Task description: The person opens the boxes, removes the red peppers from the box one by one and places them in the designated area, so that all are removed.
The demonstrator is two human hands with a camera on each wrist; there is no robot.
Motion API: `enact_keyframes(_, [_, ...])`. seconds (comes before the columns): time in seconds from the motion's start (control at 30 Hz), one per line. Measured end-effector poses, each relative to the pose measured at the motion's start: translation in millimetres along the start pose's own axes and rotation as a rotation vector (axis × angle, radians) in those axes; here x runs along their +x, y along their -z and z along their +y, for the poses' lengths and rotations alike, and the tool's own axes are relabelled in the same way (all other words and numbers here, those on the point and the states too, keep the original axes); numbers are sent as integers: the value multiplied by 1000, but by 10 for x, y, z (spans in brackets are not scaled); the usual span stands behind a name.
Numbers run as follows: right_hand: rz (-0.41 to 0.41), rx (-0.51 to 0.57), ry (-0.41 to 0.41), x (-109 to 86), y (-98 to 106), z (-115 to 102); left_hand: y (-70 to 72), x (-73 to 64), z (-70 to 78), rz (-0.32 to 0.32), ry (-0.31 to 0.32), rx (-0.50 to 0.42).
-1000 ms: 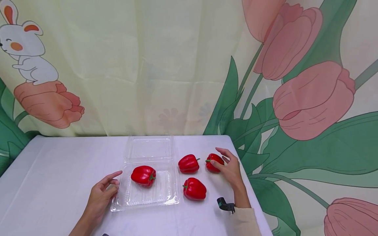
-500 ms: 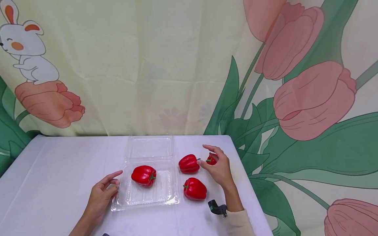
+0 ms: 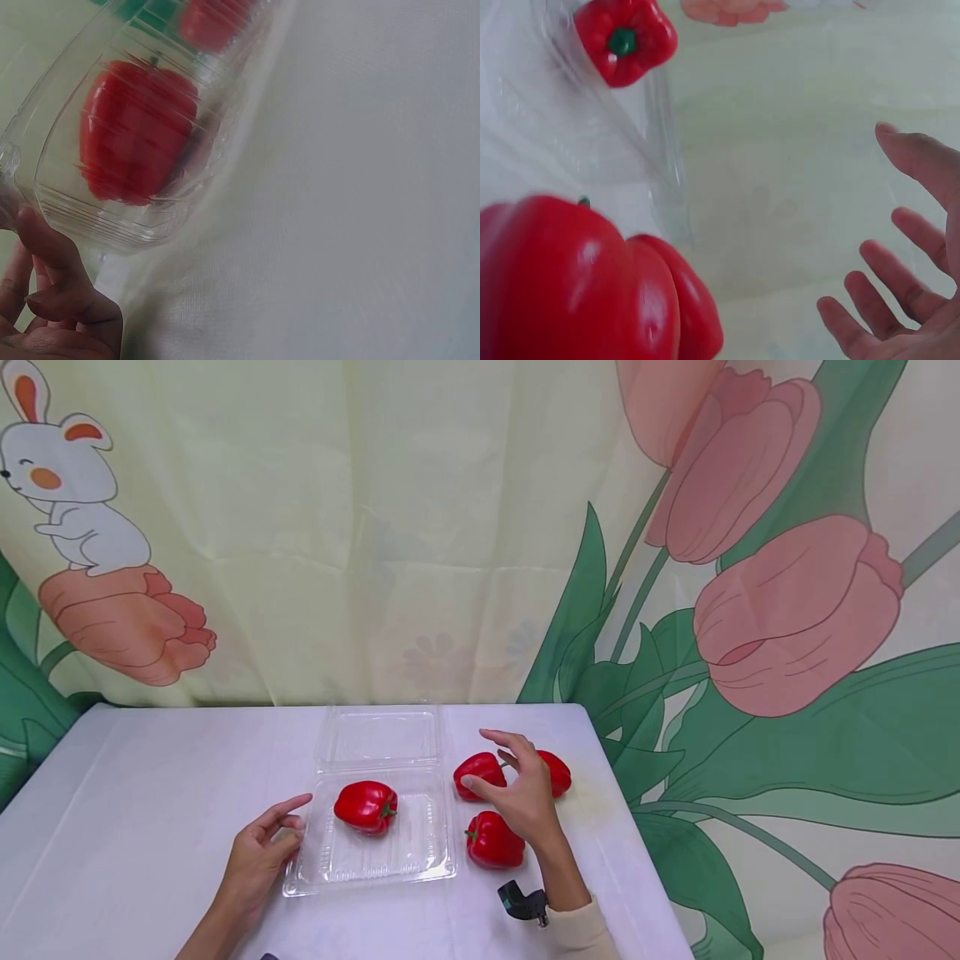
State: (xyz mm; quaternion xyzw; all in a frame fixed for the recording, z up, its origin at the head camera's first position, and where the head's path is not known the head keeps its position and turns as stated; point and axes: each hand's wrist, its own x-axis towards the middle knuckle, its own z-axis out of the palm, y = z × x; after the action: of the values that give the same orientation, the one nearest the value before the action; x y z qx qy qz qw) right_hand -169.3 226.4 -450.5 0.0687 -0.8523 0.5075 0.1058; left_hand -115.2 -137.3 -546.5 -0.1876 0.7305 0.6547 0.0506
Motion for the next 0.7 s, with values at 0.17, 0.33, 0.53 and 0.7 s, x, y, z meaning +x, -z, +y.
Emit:
enact_keyframes(0.17, [-7,22,-5,-48,-158,-95,-5,-1,1,5,-6,10])
enact_keyframes(0.33, [-35,3,25,-118,-324,-136,-9,1,15,6,-2,13])
enact_keyframes(0.53, [-88,11,51,-167,-523,-175,-15,-7,24,6,5,12])
enact_keyframes(0.7, [-123,34,80,-208,-717,-220,-10,-10,23,5,6,7])
